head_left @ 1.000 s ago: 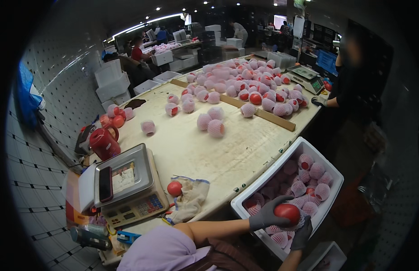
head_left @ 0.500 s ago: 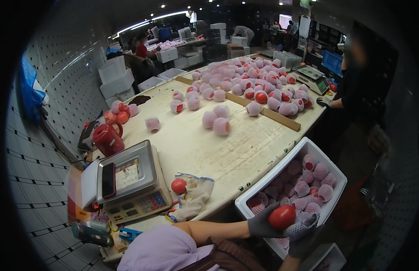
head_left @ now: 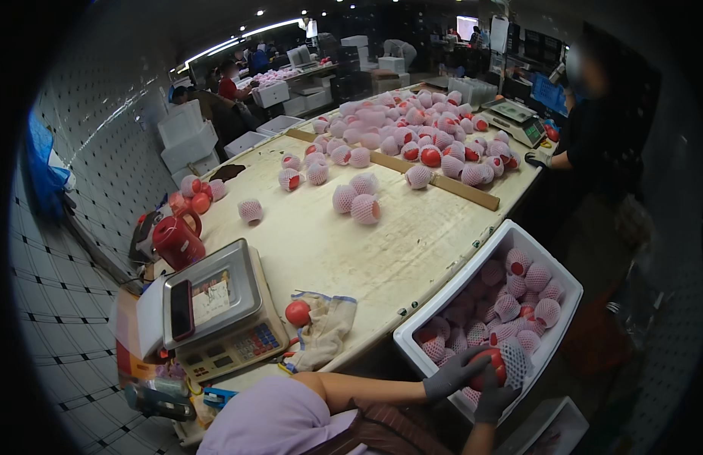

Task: The person repeatedly picks red tomatoes from a white styrofoam box, wraps each one in a white foam net, and places the wrapped tomatoes on a wooden table. The person wears gloves and an apron while working at a packing station with other workers visible in the background.

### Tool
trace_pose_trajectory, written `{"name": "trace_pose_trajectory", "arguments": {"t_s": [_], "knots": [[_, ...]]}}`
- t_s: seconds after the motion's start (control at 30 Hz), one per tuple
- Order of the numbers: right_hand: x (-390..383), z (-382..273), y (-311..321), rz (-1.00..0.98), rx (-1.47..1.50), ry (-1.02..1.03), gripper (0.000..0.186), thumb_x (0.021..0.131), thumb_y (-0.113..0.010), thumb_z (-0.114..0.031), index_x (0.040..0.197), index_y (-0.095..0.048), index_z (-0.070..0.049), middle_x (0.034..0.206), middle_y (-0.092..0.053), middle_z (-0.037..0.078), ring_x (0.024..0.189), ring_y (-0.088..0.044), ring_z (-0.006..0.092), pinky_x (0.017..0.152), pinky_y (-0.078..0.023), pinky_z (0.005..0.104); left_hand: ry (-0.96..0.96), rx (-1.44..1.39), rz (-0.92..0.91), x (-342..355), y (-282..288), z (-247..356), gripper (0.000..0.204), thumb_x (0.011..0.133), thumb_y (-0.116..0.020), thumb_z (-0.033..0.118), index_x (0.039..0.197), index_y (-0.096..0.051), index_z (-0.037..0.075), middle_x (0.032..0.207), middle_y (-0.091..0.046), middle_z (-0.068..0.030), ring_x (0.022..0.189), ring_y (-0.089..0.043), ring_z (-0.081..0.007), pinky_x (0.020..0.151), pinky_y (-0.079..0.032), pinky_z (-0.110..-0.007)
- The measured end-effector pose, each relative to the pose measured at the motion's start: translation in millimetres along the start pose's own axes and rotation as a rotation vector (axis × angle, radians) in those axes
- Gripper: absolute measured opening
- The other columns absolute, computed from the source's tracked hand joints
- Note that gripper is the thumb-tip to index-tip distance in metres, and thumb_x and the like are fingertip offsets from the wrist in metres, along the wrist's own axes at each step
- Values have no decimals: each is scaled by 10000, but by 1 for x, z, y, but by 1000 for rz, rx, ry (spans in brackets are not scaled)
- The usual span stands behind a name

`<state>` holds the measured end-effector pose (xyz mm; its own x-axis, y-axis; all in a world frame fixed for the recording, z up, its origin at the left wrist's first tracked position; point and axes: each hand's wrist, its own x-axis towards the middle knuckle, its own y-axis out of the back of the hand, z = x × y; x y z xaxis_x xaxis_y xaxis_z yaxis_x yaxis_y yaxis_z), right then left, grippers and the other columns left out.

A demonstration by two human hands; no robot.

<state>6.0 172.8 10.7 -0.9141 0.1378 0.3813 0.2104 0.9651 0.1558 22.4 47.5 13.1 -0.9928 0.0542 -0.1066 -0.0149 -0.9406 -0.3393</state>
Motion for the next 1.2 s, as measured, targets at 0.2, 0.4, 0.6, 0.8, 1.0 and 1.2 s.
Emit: {"name": "trace_pose_trajectory", "arguments": {"t_s": [0.2, 0.4, 0.6, 0.8, 1.0, 1.2], "knots": [[22, -11, 8, 106, 426, -542, 204, 825, -674, -81, 987, -643, 39, 941, -656, 87, 815, -618, 199, 731, -510, 337, -165, 107, -130, -4, -16, 10, 694, 756, -775, 267, 1321, -435, 49, 1279, -490, -107, 1178, -485, -194, 993, -418, -335], [26, 0, -18, -5, 240, -434, 237, 938, -512, -181, 1038, -626, 1, 974, -640, 123, 977, -586, 238, 888, -438, 353, 83, -235, -68, 31, 29, -27, 417, 888, -594, 304, 1205, -525, 42, 1135, -591, -116, 975, -610, -211, 833, -529, -351], [45, 37, 8, 163, 1052, -666, 236, 913, -546, -171, 1057, -614, 3, 1018, -652, 119, 918, -637, 243, 800, -537, 377, -17, -174, -145, 29, 29, 4, 412, 933, -476, 302, 1234, -476, 21, 1186, -566, -176, 1036, -593, -359, 851, -513, -497], [46, 38, 24, 290, 907, -526, 191, 863, -628, -114, 1018, -639, -3, 957, -668, 89, 826, -659, 196, 724, -549, 327, 50, -526, -170, 31, 31, 1, 402, 941, -499, 112, 1298, -413, -51, 1310, -489, -135, 1206, -490, -228, 1044, -404, -370], [25, 3, 9, 8, 567, -188, 405, 852, -658, -125, 1212, -514, -7, 1208, -549, 99, 1105, -541, 205, 951, -419, 323, 175, -864, -176, 28, 21, 10, 438, 957, -436, 151, 1352, -378, -29, 1340, -466, -129, 1224, -474, -242, 1057, -376, -380], [7, 21, -3, -218, 182, -7, 700, 718, -780, -180, 1298, -423, -19, 1256, -495, 146, 1160, -499, 273, 972, -423, 377, 36, -181, -106, 24, 25, 7, 421, 921, -526, 164, 1303, -460, 2, 1265, -513, -148, 1105, -561, -243, 926, -473, -351]]}}
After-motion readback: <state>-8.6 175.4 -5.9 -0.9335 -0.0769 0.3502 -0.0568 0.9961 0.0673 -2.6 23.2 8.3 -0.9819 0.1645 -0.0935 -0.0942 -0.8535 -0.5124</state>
